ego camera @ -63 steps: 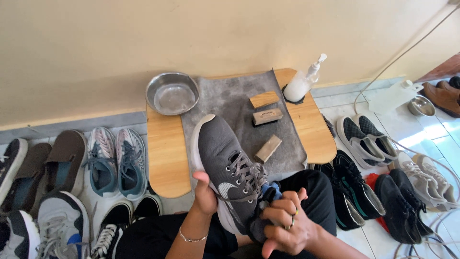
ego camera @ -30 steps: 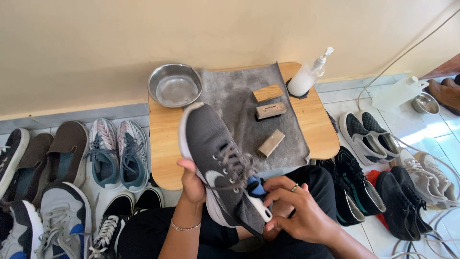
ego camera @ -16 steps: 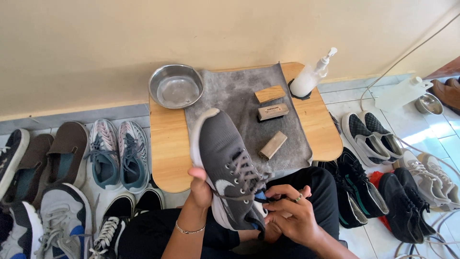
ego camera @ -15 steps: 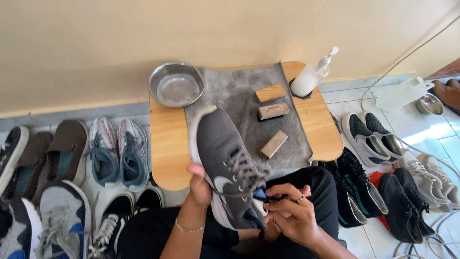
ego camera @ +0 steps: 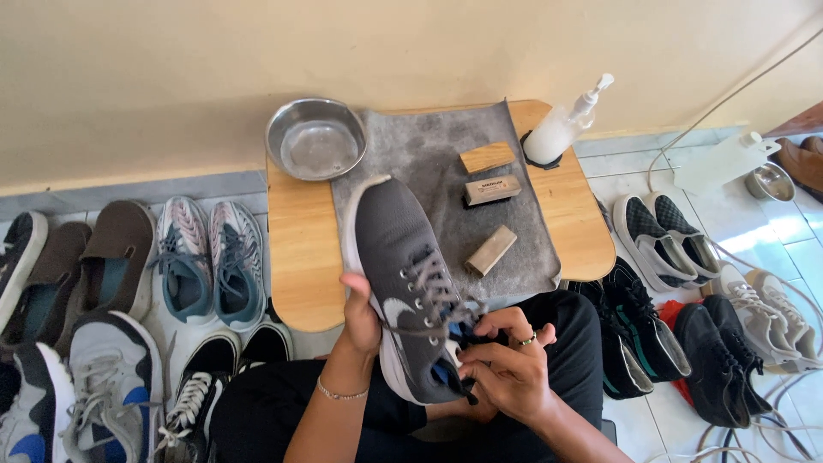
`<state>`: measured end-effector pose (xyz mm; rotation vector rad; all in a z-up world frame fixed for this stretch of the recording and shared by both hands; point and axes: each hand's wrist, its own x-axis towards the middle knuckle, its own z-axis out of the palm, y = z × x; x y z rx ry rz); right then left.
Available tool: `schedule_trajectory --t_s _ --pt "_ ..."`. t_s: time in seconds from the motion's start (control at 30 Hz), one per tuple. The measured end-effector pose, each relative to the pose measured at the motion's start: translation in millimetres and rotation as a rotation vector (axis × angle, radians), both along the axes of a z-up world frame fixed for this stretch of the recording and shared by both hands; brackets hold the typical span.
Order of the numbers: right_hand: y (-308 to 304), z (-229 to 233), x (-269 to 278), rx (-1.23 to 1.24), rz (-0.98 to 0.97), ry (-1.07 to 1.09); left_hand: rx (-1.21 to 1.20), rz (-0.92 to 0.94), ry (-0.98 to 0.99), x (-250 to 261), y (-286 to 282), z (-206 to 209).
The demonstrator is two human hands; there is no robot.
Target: Cleaning the interior and exterior of a grey sneaker using a brush and cloth.
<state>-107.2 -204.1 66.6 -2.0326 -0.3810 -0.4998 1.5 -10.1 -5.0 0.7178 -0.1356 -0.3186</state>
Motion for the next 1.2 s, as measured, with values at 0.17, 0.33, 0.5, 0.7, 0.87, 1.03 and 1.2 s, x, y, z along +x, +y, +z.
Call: schedule_trajectory --t_s 0.17,0.33,0.5,0.7,0.87,1.03,1.2 --pt "17.9 41.5 0.7 -0.245 -0.077 -0.102 -0.079 0.034 0.121 7.4 -21.9 -0.5" --pt "16.0 83.5 6.9 -0.345 0.025 -0.117 -0.199 0.022 0.185 17.8 -18.0 -3.2" --pt "16.8 71.1 -1.0 -0.320 0.181 -0.016 -0.307 0.018 0.036 19.1 6.1 8.4" --pt "9.6 50.9 -41.9 -0.080 0.250 -0.168 -0.042 0.357 0.012 38.8 55.7 0.7" --pt "-29.0 74.7 -45.1 0.515 0.188 -0.150 -0.111 0.310 -0.065 36.5 53.5 -11.3" --pt "-38.9 90.1 -22.6 -0.370 -0.601 -0.326 -0.060 0.312 -0.118 22.7 42.4 -7.5" --pt "19.3 96.6 18.6 -0.432 0.102 0.284 -0.107 0.285 -0.152 14.0 36.4 -52.1"
